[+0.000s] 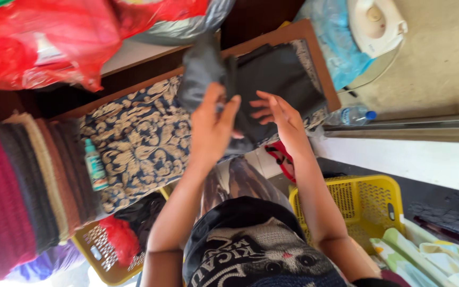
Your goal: The person folds a black pair of pants on a patterned table, smoothing the fabric and aligning the edges. They then place the folded pants into a yellow plastic basket and retrieve another pair of black pants to repeat the folding process.
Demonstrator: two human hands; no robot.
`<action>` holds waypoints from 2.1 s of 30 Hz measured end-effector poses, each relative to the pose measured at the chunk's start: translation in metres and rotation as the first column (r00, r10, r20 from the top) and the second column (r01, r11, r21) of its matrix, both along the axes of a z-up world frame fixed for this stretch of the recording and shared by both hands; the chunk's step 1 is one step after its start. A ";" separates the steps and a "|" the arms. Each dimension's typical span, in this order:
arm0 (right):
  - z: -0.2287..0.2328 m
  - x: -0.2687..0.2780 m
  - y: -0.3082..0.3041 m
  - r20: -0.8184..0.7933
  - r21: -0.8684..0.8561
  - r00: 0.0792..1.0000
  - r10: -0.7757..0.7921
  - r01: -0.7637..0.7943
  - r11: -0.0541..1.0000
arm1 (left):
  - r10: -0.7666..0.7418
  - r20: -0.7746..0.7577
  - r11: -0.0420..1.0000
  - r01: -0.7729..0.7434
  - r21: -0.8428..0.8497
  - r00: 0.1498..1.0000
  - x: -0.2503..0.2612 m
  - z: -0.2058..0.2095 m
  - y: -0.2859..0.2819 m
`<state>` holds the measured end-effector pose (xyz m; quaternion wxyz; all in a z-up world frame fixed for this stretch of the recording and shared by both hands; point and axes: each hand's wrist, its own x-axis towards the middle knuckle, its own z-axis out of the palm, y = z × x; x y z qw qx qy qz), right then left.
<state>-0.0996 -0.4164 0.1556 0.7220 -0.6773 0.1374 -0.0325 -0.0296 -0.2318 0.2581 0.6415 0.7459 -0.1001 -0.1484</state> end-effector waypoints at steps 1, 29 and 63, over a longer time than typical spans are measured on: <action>0.005 -0.003 -0.011 0.011 -0.054 1.000 0.000 0.000 0.999 | -0.049 0.018 0.999 0.049 0.005 0.999 0.003 -0.003 -0.018; -0.116 -0.003 -0.108 0.225 -0.873 0.949 -0.222 0.297 0.388 | -0.312 0.443 0.532 -0.232 0.815 0.841 -0.016 -0.223 -0.078; -0.108 0.143 -0.167 0.006 -0.790 0.851 0.524 -0.318 0.524 | -0.375 0.417 0.860 0.142 0.491 0.828 0.113 -0.236 -0.118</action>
